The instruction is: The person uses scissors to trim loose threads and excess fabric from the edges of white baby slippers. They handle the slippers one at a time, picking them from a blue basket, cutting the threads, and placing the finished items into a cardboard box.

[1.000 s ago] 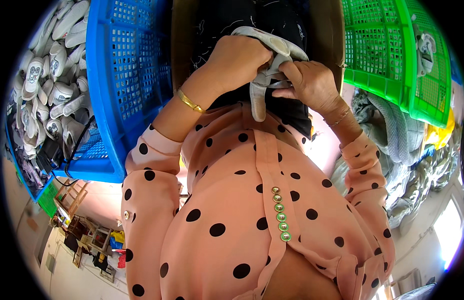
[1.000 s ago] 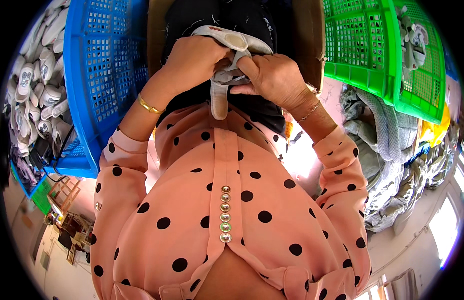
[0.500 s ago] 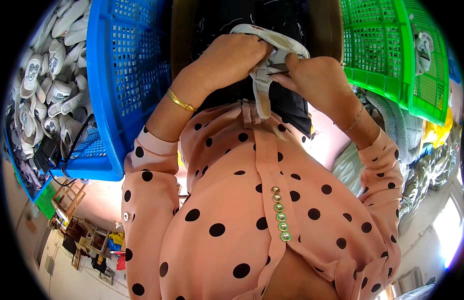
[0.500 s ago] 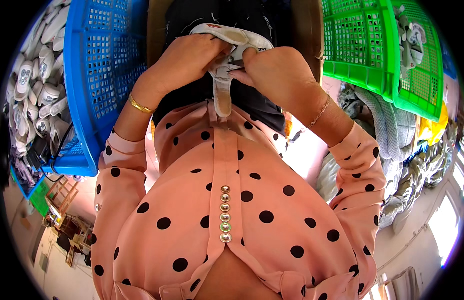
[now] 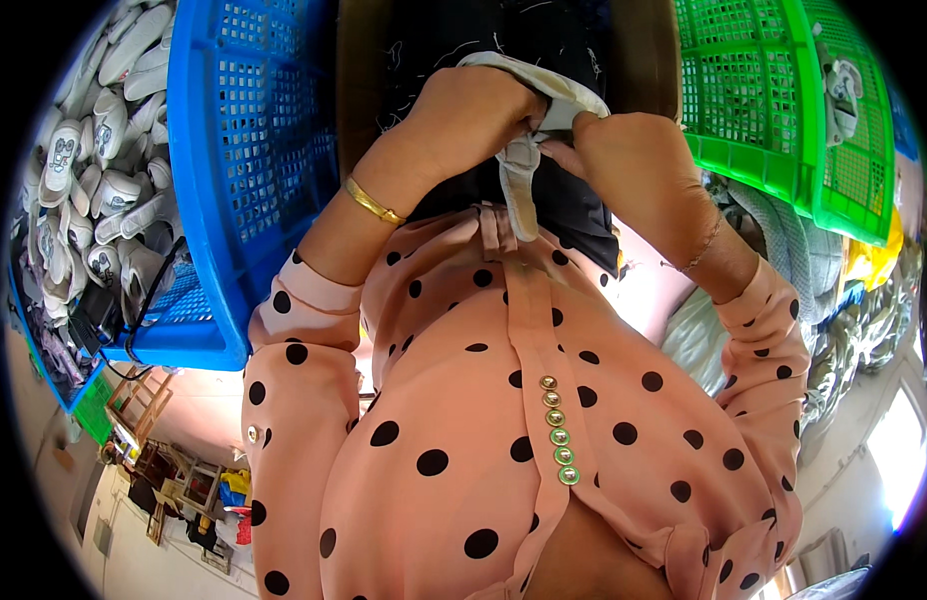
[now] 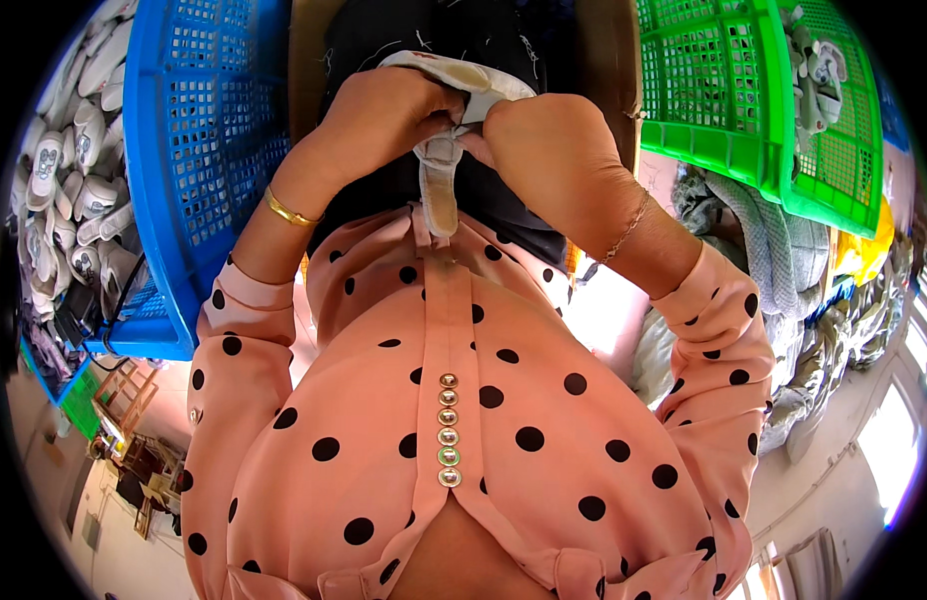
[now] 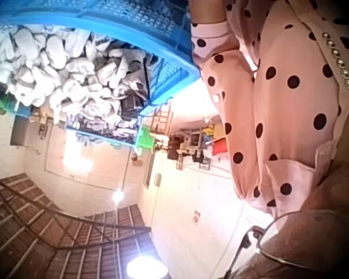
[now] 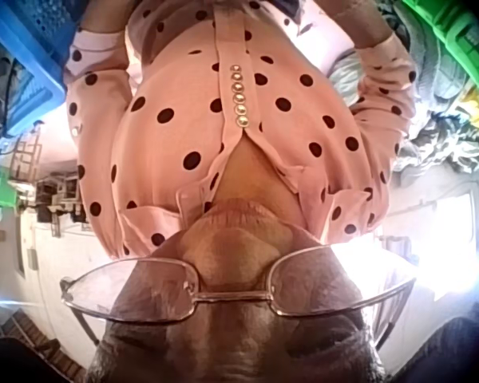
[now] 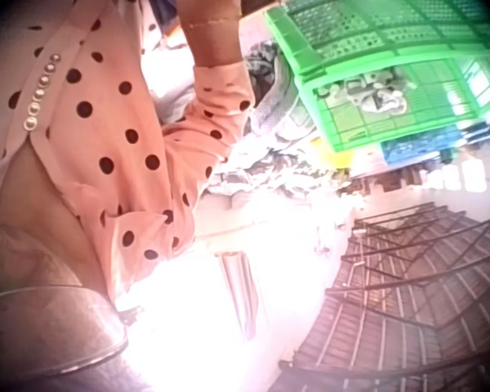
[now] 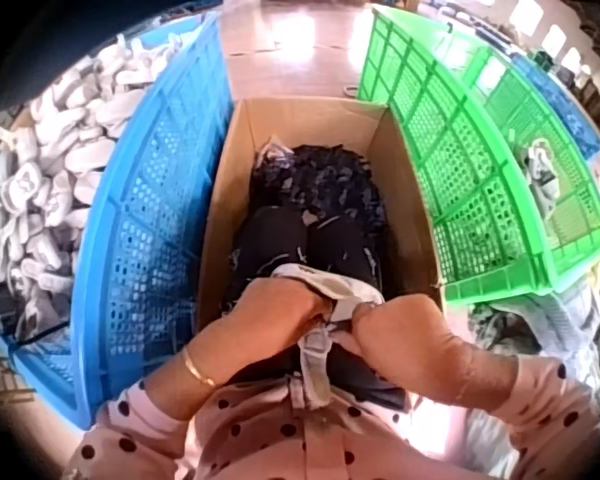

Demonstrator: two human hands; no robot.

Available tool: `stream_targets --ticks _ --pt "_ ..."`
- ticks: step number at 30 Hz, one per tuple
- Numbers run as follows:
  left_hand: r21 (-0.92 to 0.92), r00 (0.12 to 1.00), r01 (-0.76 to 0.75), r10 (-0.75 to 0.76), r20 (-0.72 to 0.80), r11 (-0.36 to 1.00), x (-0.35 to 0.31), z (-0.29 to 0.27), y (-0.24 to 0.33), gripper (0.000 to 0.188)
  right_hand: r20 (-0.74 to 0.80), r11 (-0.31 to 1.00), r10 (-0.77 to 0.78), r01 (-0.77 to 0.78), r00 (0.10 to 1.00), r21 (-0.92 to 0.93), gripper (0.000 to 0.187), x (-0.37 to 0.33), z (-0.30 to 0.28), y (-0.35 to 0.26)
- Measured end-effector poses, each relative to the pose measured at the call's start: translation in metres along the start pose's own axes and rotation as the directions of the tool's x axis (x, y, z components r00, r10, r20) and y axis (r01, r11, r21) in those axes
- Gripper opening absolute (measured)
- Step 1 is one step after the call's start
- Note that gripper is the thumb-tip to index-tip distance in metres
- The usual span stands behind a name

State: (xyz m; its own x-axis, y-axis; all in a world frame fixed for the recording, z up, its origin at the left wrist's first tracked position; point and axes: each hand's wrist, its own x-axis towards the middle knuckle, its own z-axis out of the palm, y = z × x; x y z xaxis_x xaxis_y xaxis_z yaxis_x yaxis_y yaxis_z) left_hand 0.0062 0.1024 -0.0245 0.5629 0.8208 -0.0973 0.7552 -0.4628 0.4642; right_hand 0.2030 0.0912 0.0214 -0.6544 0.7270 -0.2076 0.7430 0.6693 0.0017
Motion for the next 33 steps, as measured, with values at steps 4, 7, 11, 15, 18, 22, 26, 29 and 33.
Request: stream_targets --ticks 4,7,11,15,18,22,26,29,33 --pt "0.015 0.999 -0.042 0.042 -0.005 0.999 -0.002 0.003 -0.005 0.012 0.003 1.000 0.021 -0.021 1.000 0.004 0.039 0.003 -0.002 -0.005" --pt "-0.044 0.992 -0.092 0.088 -0.093 0.995 -0.014 -0.007 -0.004 0.010 0.009 0.999 0.029 -0.029 1.000 -0.024 0.036 0.006 0.001 -0.004" --pt "-0.104 0.992 -0.118 0.113 -0.052 0.988 -0.016 -0.001 -0.011 0.008 -0.012 1.000 0.021 -0.021 1.000 -0.012 0.046 0.009 0.003 -0.005" --pt "-0.162 0.987 -0.131 0.113 -0.115 0.978 -0.025 -0.010 -0.008 0.008 -0.085 0.999 -0.019 0.014 0.996 -0.052 0.045 0.009 -0.001 -0.012" --pt "-0.176 0.987 -0.129 0.110 -0.117 0.976 -0.024 -0.006 -0.011 0.009 -0.048 0.992 -0.046 0.040 0.998 -0.121 0.042 0.011 -0.003 -0.017" --pt "-0.190 0.992 -0.110 0.097 -0.079 0.976 -0.022 0.002 -0.014 0.012 0.062 0.975 -0.045 0.058 0.997 -0.217 0.037 0.014 -0.001 -0.023" --pt "-0.207 0.988 -0.138 0.121 -0.092 0.969 -0.022 0.006 -0.019 0.014 0.118 0.952 -0.004 0.040 0.993 -0.304 0.022 0.016 0.006 -0.029" --pt "-0.204 0.991 -0.128 0.116 -0.072 0.970 -0.023 0.008 -0.022 0.014 0.141 0.955 0.017 0.026 0.990 -0.297 0.013 0.017 0.009 -0.031" --pt "-0.207 0.989 -0.129 0.112 -0.093 0.970 -0.023 0.010 -0.022 0.014 0.102 0.958 -0.002 0.031 0.995 -0.286 0.023 0.019 0.011 -0.031"
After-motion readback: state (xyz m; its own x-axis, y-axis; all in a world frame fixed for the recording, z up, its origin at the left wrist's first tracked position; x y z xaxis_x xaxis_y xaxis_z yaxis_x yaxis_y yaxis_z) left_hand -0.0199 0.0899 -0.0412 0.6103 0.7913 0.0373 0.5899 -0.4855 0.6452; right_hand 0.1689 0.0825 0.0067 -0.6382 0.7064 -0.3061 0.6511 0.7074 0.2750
